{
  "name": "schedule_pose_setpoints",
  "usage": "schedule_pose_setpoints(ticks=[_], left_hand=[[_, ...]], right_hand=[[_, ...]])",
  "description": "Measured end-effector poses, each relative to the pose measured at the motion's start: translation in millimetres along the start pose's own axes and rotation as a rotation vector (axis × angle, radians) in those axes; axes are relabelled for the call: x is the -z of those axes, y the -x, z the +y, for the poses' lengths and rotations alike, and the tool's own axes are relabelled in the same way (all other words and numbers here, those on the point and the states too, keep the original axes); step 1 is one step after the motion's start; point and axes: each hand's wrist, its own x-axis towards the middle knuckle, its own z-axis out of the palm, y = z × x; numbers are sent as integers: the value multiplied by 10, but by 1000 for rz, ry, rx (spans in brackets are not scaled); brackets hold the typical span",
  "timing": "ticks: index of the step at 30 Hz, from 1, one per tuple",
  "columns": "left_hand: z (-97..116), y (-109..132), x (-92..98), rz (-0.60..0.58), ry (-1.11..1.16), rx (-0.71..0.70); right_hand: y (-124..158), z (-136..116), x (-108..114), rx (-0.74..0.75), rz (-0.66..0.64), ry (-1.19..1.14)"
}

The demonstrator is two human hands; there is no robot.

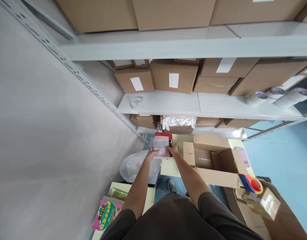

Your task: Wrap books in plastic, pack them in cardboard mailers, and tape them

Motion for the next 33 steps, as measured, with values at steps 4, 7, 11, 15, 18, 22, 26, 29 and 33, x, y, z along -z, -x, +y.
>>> schedule_pose_setpoints(ticks=[4, 7, 11, 15, 18, 22, 26, 29, 33], left_hand=[[403, 251, 80, 0, 26, -110], [674, 371, 54, -8, 34, -176], [941, 442, -147, -28, 39, -251], [1110, 486, -561, -76, 66, -304], [1161, 515, -1017, -109, 45, -321], [1078, 606, -1782, -199, -35, -300], [785, 826, -2591, -314, -97, -269], [449, 1060, -3124, -372, -146, -192], [-13, 1384, -3598, -389, -243, -92]], right_hand=[[144, -454, 115, -43, -59, -80], [219, -730, 303, 57, -43, -124], [287, -963, 697, 198, -2, -198], [360, -1032, 1241, 290, -59, -339], [428, -926, 1733, 336, -118, -483], [535, -555, 2474, 356, -73, -565], [632, -15, 3274, 346, 28, -518], [670, 373, 3826, 349, 87, -435], [630, 675, 4354, 411, 83, -273]])
